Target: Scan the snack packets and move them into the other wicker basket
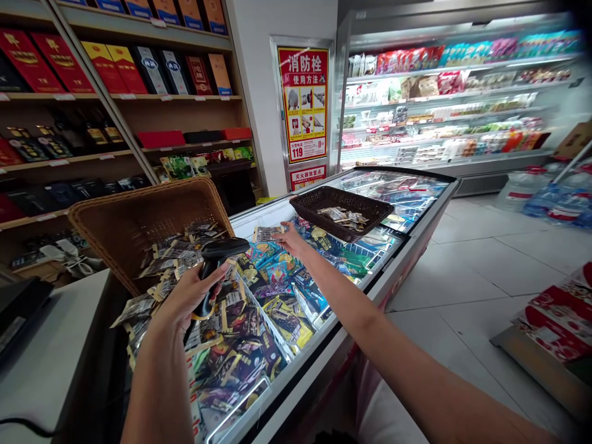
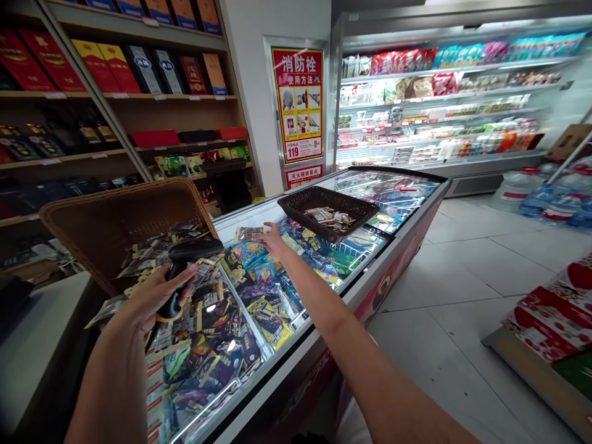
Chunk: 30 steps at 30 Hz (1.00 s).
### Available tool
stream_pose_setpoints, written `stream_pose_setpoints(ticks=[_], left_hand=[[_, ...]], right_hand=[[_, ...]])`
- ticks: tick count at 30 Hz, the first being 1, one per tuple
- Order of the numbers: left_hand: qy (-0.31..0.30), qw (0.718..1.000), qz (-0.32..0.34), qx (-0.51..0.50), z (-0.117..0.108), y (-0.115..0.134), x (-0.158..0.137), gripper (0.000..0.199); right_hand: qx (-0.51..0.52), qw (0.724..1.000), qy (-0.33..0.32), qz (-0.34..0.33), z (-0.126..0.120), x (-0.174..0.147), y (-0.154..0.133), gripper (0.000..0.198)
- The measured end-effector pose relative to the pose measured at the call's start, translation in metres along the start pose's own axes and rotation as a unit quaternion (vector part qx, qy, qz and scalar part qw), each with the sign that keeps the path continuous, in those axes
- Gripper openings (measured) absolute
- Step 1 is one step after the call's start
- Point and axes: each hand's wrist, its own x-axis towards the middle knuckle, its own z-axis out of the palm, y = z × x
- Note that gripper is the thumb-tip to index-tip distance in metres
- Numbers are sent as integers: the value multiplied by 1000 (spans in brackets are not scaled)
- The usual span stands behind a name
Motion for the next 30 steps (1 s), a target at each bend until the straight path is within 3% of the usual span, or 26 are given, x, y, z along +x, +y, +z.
stream_pose_setpoints(ticks=[7,19,21,23,27,30], left_hand=[[-31,997,0,67,4,5,-4,59],[-23,997,6,79,4,2,2,52],[-20,997,-2,76,1,-3,5,52],[-11,998,-4,63,-2,-5,7,51],[20,999,1,25,-6,-3,4,51],[32,999,-11,24,-11,-1,-1,54]], right_hand=[[12,1000,11,-10,0,5,1,22],[13,999,45,9,-1,8,0,16],[39,995,86,-15,-2,13,-5,15],[80,979,177,-65,-8,19,-15,18],[112,904,373,-178,-35,25,-46,22],[79,873,407,-258,-52,24,-63,25]])
